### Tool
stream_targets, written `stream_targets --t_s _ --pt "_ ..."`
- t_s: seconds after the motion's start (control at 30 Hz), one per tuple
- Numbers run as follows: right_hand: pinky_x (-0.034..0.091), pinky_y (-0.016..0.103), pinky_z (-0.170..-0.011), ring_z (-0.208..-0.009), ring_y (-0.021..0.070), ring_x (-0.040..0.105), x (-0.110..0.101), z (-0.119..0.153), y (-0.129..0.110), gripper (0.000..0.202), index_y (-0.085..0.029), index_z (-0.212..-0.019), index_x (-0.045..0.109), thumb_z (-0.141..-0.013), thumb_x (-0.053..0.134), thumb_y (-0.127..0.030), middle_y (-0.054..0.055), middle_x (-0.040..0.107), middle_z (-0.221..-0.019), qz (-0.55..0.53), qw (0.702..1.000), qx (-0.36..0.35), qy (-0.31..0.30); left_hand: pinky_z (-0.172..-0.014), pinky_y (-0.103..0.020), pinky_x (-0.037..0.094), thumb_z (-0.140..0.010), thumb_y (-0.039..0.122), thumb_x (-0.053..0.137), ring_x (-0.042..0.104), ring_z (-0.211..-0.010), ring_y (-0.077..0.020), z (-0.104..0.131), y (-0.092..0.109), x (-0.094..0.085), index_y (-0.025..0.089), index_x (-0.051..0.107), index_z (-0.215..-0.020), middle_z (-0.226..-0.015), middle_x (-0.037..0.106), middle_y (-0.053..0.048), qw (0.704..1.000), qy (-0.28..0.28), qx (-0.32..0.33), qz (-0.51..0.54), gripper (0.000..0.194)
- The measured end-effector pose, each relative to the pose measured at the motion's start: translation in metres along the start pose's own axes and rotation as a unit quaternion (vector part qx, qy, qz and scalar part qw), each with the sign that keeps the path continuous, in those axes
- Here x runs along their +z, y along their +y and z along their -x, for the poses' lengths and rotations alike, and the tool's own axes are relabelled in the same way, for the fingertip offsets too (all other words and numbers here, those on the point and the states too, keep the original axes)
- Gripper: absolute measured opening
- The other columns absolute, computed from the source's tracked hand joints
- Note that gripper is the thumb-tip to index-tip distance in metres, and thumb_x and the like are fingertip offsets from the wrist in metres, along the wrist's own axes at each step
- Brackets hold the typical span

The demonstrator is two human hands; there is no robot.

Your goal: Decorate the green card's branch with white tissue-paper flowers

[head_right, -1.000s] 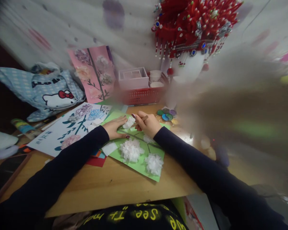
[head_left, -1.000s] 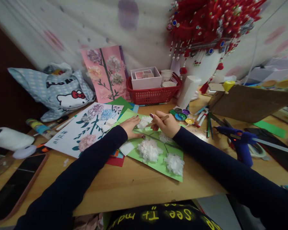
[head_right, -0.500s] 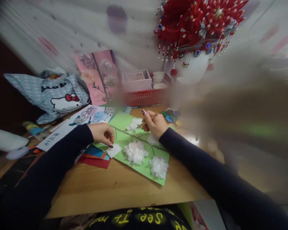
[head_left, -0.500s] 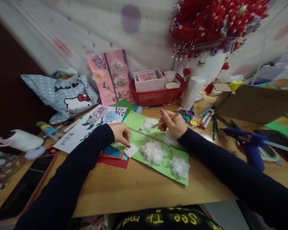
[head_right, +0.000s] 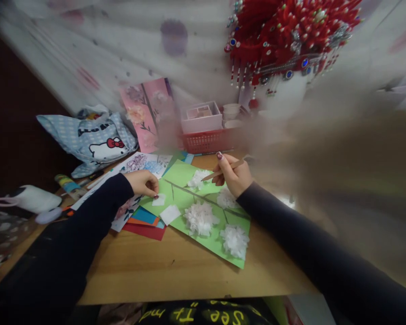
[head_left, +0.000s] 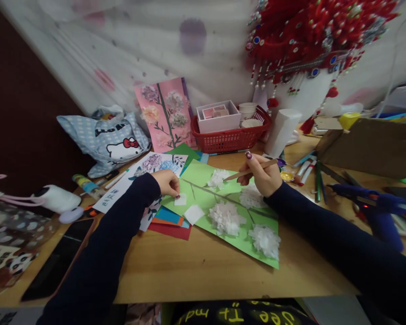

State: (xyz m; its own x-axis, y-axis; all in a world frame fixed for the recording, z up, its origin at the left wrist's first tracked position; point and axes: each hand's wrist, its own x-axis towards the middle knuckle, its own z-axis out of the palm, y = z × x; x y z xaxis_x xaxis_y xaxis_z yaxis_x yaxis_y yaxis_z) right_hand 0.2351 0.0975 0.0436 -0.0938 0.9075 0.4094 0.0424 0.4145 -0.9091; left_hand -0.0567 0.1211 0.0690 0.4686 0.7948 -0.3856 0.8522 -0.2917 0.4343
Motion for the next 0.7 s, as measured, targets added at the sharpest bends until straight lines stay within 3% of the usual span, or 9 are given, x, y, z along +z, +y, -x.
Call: stream_targets --t_s 0.17,0.3,0.57,0.7 --pt "0.042 0.020 -0.033 -0.032 0.0101 0.052 0.003 0.004 0.001 0.047 -0.016 -0.062 0.051 -0.084 0.043 -0.056 0.001 0.057 -0.042 0.034 0.997 0.035 -0.058 -0.058 -0.022 0.046 -0.057 0.020 0.071 0.062 -0.058 -0.0124 0.003 0.009 -0.003 0.015 0.060 -0.064 -0.060 0.066 0.000 0.978 0.032 0.023 0.205 0.014" --pt "0.044 0.019 -0.036 -0.036 0.0099 0.054 0.005 0.004 0.008 0.046 -0.016 -0.065 0.051 -0.086 0.040 -0.055 0.001 0.059 -0.046 0.068 0.993 0.027 -0.094 -0.061 -0.023 0.049 -0.054 0.016 0.076 0.064 -0.059 -0.0113 0.001 0.022 -0.004 0.014 0.059 -0.069 -0.061 0.067 0.000 0.952 0.079 0.042 0.292 0.023" --pt "0.044 0.018 -0.036 -0.036 0.0099 0.055 0.003 0.001 0.010 0.048 -0.016 -0.065 0.051 -0.086 0.039 -0.056 0.001 0.059 -0.046 0.084 0.993 0.021 -0.074 -0.065 -0.025 0.050 -0.057 0.019 0.075 0.061 -0.061 -0.0109 -0.004 0.041 0.004 0.014 0.067 -0.082 -0.065 0.066 0.000 0.944 0.132 0.144 0.268 0.027" --pt "0.044 0.019 -0.036 -0.046 0.0123 0.061 0.008 0.005 -0.005 0.049 -0.015 -0.081 0.053 -0.081 0.041 -0.063 0.006 0.067 -0.064 0.017 0.996 0.021 -0.083 -0.063 -0.025 0.049 -0.061 0.024 0.072 0.060 -0.062 -0.0116 -0.003 0.051 0.008 0.014 0.067 -0.075 -0.067 0.065 -0.001 0.944 0.167 0.165 0.233 0.018"
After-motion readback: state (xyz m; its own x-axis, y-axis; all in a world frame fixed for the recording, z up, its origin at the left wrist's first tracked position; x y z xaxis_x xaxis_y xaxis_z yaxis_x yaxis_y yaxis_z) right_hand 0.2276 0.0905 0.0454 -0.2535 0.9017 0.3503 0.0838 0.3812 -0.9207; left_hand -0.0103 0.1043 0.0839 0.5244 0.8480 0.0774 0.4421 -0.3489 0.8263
